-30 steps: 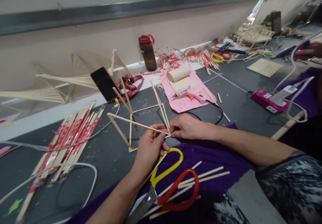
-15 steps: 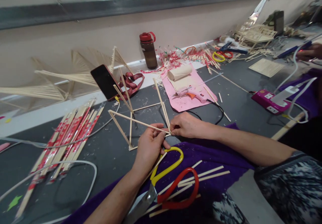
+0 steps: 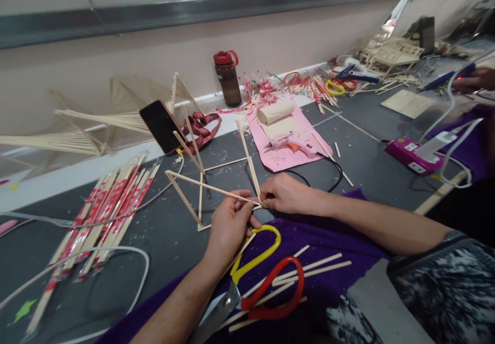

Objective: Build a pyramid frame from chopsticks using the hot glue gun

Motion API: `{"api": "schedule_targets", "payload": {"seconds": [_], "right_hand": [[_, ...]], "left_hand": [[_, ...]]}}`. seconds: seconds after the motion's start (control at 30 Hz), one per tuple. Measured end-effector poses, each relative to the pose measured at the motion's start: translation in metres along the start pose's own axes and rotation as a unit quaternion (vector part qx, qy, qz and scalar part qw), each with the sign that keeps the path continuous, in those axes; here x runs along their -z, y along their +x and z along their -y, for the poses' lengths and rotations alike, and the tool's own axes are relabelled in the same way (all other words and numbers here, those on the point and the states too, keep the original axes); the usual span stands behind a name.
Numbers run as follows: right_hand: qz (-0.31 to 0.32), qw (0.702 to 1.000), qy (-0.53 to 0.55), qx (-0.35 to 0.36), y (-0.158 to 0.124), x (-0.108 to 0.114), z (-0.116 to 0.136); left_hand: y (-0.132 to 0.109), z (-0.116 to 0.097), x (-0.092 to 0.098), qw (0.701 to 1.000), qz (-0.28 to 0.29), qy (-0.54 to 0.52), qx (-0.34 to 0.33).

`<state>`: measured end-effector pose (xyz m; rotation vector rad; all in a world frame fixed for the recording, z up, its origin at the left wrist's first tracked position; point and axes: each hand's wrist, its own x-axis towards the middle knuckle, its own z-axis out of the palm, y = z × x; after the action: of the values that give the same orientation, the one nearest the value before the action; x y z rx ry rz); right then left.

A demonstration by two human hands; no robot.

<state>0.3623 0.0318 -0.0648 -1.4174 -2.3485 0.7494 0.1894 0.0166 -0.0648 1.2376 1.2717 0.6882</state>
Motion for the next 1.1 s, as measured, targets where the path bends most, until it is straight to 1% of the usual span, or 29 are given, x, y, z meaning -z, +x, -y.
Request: {"api": "schedule_targets", "payload": {"seconds": [0.2, 0.27, 0.37, 0.43, 0.53, 0.67, 0.83, 0.97, 1.1], "right_hand": [[0.000, 1.000, 0.006, 0.019, 0.003, -0.002, -0.005], [0.026, 0.999, 0.040, 0.011, 0.003, 0.002, -0.005], [0.086, 0.988, 0.120, -0.037, 0.002, 0.011, -0.005], [0.097, 0.983, 0.145, -0.058, 0.000, 0.018, -0.004], [0.061, 0.989, 0.130, -0.038, -0.001, 0.023, -0.006], [0.020, 0.996, 0.084, 0.003, 0.000, 0.023, -0.010], [0.000, 0.998, 0.035, 0.049, 0.001, 0.017, -0.011], [-0.001, 0.996, 0.002, 0.084, 0.001, 0.011, -0.010], [-0.009, 0.997, -0.018, 0.076, 0.001, 0.006, -0.011]], "left_hand": [[0.000, -0.002, 0.000, 1.000, 0.003, -0.007, 0.001], [0.000, -0.002, 0.000, 1.000, 0.006, -0.006, 0.004], [0.000, -0.002, 0.000, 1.000, 0.011, -0.012, 0.004], [0.000, -0.002, 0.001, 1.000, 0.017, -0.018, 0.004], [0.001, 0.000, 0.002, 1.000, 0.018, -0.022, -0.005], [0.002, 0.003, 0.006, 0.999, 0.017, -0.040, -0.017], [0.003, 0.006, 0.008, 0.999, 0.031, -0.037, -0.022], [0.002, 0.005, 0.006, 0.999, 0.029, -0.030, -0.022], [0.002, 0.004, 0.007, 0.999, 0.030, -0.012, -0.020]]}}
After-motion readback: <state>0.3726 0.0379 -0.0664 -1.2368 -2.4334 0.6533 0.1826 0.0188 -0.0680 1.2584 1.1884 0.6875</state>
